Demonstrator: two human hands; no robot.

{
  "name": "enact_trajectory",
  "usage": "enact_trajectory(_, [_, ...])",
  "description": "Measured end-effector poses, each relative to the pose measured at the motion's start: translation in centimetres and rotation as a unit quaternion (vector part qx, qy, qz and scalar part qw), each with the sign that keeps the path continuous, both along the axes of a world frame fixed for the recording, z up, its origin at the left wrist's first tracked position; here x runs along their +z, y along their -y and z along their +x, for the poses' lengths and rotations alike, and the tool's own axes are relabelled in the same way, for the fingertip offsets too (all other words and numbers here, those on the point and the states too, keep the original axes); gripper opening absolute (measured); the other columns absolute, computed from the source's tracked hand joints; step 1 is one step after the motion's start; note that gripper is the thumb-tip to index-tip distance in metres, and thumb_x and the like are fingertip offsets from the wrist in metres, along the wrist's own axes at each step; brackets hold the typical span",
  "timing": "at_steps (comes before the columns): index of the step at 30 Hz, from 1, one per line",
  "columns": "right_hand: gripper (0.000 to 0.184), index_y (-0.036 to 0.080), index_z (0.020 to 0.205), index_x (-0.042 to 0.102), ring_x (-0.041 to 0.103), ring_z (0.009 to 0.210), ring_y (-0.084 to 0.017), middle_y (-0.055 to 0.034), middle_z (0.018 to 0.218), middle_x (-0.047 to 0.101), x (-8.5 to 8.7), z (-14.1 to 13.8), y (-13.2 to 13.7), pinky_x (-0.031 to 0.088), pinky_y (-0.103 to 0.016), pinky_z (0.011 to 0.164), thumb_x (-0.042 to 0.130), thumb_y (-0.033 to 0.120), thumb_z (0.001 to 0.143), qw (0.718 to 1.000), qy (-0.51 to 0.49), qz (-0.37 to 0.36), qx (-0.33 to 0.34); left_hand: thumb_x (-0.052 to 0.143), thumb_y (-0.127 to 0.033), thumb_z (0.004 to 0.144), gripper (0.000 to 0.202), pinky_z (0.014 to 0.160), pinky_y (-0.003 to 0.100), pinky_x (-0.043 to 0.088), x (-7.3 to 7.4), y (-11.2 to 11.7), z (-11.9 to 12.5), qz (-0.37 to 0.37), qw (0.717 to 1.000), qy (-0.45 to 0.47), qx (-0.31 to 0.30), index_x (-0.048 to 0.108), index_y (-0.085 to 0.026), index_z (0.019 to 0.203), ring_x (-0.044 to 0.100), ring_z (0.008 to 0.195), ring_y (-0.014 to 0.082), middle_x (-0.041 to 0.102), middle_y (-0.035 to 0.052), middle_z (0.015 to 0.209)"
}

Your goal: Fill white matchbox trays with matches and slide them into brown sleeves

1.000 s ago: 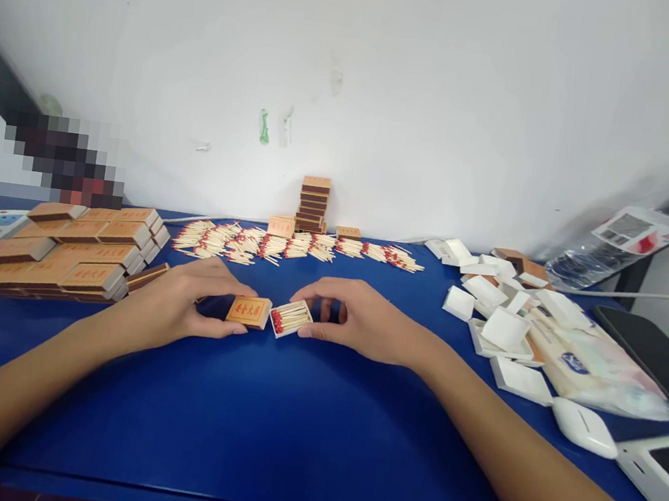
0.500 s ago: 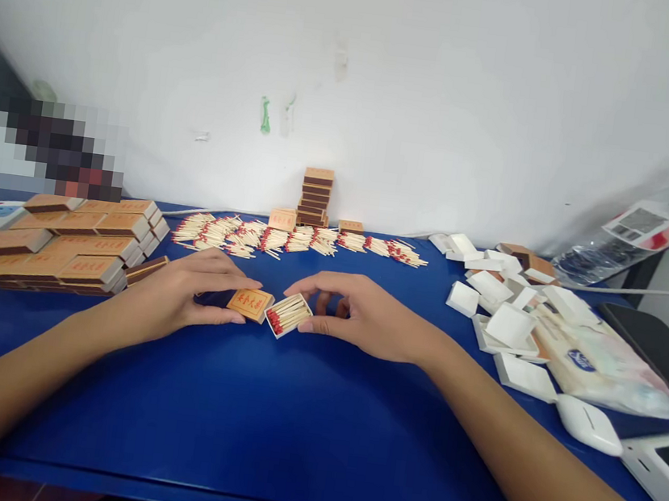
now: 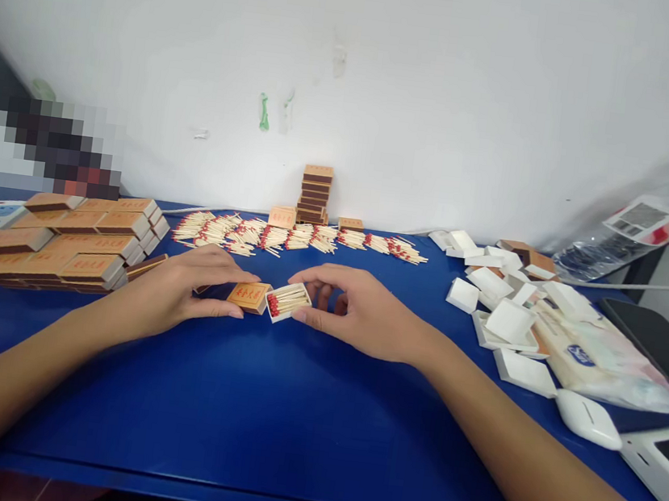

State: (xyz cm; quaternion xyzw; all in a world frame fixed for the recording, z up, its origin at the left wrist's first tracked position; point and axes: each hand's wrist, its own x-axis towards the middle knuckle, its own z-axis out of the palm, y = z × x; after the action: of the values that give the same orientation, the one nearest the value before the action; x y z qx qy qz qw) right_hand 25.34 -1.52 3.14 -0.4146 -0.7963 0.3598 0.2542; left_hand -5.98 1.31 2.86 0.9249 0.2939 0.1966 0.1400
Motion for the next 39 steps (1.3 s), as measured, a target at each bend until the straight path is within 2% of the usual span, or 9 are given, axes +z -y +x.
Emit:
enact_trajectory(8, [0.040,0.025,0.128,0.076,0.063,0.082,-0.018,-0.0024,0.094,0.071,-0.2,0.0,0.0,0.055,-0.032,0.070,0.075,0.044,0.093,1.000,-0.013,-0.020,-0.007,0.065,-0.051,0.106,0.041,0.093,0.038,0.051,-0.2,0.4,0.4,-0.004,1.000,-0.007,-0.009,0.072,-0.025,0.136,0.065,0.106,0.0256,0.075,0.0084,0.114])
enact_trajectory(18, [0.038,0.025,0.122,0.076,0.065,0.079,-0.019,-0.0038,0.091,0.073,-0.9,-1.0,0.5,0.055,-0.033,0.066,0.074,0.049,0.093,0.997,-0.015,0.027,-0.068,0.070,-0.055,0.102,0.040,0.091,0.037,0.052,-0.5,0.3,0.4,-0.002,1.000,0.017,0.009,0.074,-0.024,0.126,0.066,0.103,0.0248,0.075,0.0067,0.109])
enact_trajectory(24, [0.039,0.023,0.120,0.076,0.067,0.080,-0.020,-0.0041,0.091,0.074,-0.9,-1.3,0.8,0.056,-0.034,0.067,0.075,0.051,0.093,0.997,-0.013,0.025,-0.072,0.070,-0.059,0.100,0.046,0.090,0.035,0.051,-0.5,0.4,0.6,0.010,1.000,0.025,0.000,0.074,-0.022,0.127,0.066,0.102,0.0244,0.075,0.0066,0.108])
enact_trajectory(32, [0.050,0.023,0.135,0.074,0.068,0.086,-0.021,-0.0059,0.099,0.075,-1.2,-1.8,1.0,0.059,-0.036,0.071,0.073,0.054,0.096,0.998,-0.019,0.012,-0.066,0.069,-0.058,0.100,0.045,0.090,0.036,0.052,-0.3,0.7,0.8,0.028,0.999,0.034,-0.004,0.073,-0.020,0.125,0.066,0.101,0.0237,0.075,0.0069,0.107])
enact_trajectory(36, [0.057,0.025,0.155,0.061,0.067,0.083,-0.022,-0.0087,0.109,0.073,-1.7,-2.5,1.8,0.061,-0.040,0.076,0.060,0.053,0.105,0.996,-0.014,0.035,-0.087,0.071,-0.054,0.100,0.043,0.092,0.036,0.053,-0.4,1.0,1.0,0.069,0.995,0.070,0.027,0.072,-0.019,0.124,0.067,0.100,0.0235,0.075,0.0071,0.105])
enact_trajectory(39, [0.073,0.027,0.173,0.033,0.066,0.083,-0.021,-0.0109,0.122,0.069,-1.9,-3.2,3.0,0.063,-0.046,0.085,0.050,0.056,0.109,0.997,-0.004,0.027,-0.072,0.072,-0.055,0.098,0.045,0.092,0.038,0.055,-0.8,1.2,1.3,0.106,0.988,0.099,0.044,0.073,-0.019,0.124,0.069,0.100,0.0239,0.075,0.0075,0.104])
